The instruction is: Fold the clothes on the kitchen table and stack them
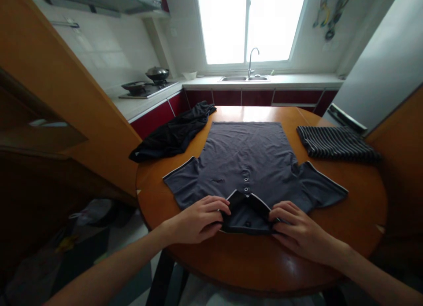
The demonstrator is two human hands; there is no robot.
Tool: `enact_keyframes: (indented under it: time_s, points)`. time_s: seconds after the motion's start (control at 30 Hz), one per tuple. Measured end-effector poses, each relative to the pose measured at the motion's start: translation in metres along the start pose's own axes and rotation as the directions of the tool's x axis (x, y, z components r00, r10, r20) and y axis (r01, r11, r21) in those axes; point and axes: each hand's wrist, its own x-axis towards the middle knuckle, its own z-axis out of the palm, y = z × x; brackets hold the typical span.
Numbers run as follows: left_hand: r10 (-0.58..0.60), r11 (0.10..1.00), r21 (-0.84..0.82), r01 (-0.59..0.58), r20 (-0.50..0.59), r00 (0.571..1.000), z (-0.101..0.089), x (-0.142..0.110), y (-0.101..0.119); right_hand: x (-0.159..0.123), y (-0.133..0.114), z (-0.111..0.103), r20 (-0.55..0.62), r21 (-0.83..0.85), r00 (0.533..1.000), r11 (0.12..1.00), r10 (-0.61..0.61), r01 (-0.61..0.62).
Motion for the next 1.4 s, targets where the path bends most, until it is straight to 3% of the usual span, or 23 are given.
enact_keyframes:
  time_s: [0.2,0.4,0.57,0.73,0.83,0.9,1.0,1.13,1.4]
  points:
    - [-0.044,0.997,0.06,0.044,0.001,0.999,0.012,-0.008,-0.007,0.0,-0.009,0.003,-0.004,-0.025,1.0,0.999,0.024,-0.024]
    - [0.052,0.991,0.124,-0.041,-0.086,0.995,0.02,-0.011,-0.009,-0.005,-0.007,0.007,-0.054,-0.069,0.998,0.997,-0.036,0.032]
    - [-0.007,0.999,0.035,0.009,-0.061,0.998,0.023,-0.016,-0.007,-0.015,-0.009,0.015,0.039,-0.119,0.996,0.989,-0.086,0.09]
    - [0.08,0.994,-0.075,-0.078,0.024,0.996,0.016,-0.022,-0.003,-0.014,-0.018,0.003,0.131,0.041,0.991,0.999,-0.02,0.015]
    - [0.017,0.992,-0.122,-0.019,-0.016,1.0,0.009,-0.012,0.0,0.002,-0.019,-0.006,0.028,0.126,0.999,0.992,0.028,-0.031]
    - [-0.062,0.996,-0.062,0.059,-0.046,0.997,0.009,0.002,0.0,0.015,-0.016,-0.006,-0.036,0.083,0.997,0.994,0.067,-0.064]
    - [-0.174,0.981,0.089,0.171,0.033,0.984,0.019,0.022,-0.006,0.03,-0.009,0.006,0.052,-0.03,0.991,0.992,0.125,-0.123]
    - [-0.196,0.971,0.173,0.167,0.167,0.966,0.037,0.026,-0.017,0.028,0.0,0.028,0.176,-0.125,0.958,0.97,0.228,-0.207]
    - [-0.218,0.964,0.192,0.183,0.185,0.958,0.038,0.018,-0.016,0.021,0.001,0.035,0.179,-0.161,0.94,0.951,0.29,-0.263]
